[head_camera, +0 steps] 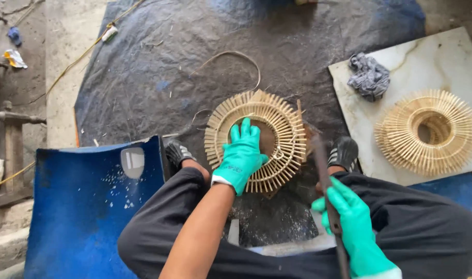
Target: Manufacturing and shaping circular bamboo furniture components using a metal file, hammer, and pliers.
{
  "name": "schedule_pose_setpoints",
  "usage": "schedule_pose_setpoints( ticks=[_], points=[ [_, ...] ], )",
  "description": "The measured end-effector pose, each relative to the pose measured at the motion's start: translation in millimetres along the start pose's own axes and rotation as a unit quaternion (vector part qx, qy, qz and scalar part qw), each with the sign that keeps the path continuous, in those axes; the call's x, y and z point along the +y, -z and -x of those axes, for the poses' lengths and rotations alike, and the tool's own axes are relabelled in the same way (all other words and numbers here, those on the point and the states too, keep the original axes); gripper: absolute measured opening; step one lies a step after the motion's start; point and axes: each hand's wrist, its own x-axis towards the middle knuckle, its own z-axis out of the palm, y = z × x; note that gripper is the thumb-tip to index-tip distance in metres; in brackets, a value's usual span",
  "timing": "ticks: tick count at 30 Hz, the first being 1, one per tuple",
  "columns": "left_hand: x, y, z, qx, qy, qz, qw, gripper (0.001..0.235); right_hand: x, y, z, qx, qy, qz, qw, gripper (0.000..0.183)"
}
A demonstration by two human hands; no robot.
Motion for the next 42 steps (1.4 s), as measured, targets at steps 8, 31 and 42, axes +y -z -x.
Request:
schedule_pose_setpoints(
  ticks=[8,31,42],
  points=[
    [-7,-10,-5,0.016,-0.011,-0.016,1.0,0.094,-12,-20,4,0.031,-0.018,0.05,0.998,0.044],
    [-9,-13,-1,0.014,-0.066,-0.061,0.996,0.082,-29,-27,-8,0.024,0.049,0.021,0.998,0.046],
    [-5,-8,-4,0.038,-0.032,-0.016,0.999,0.084,-10,-12,16,-0.029,-0.061,0.081,0.994,0.043]
  ],
)
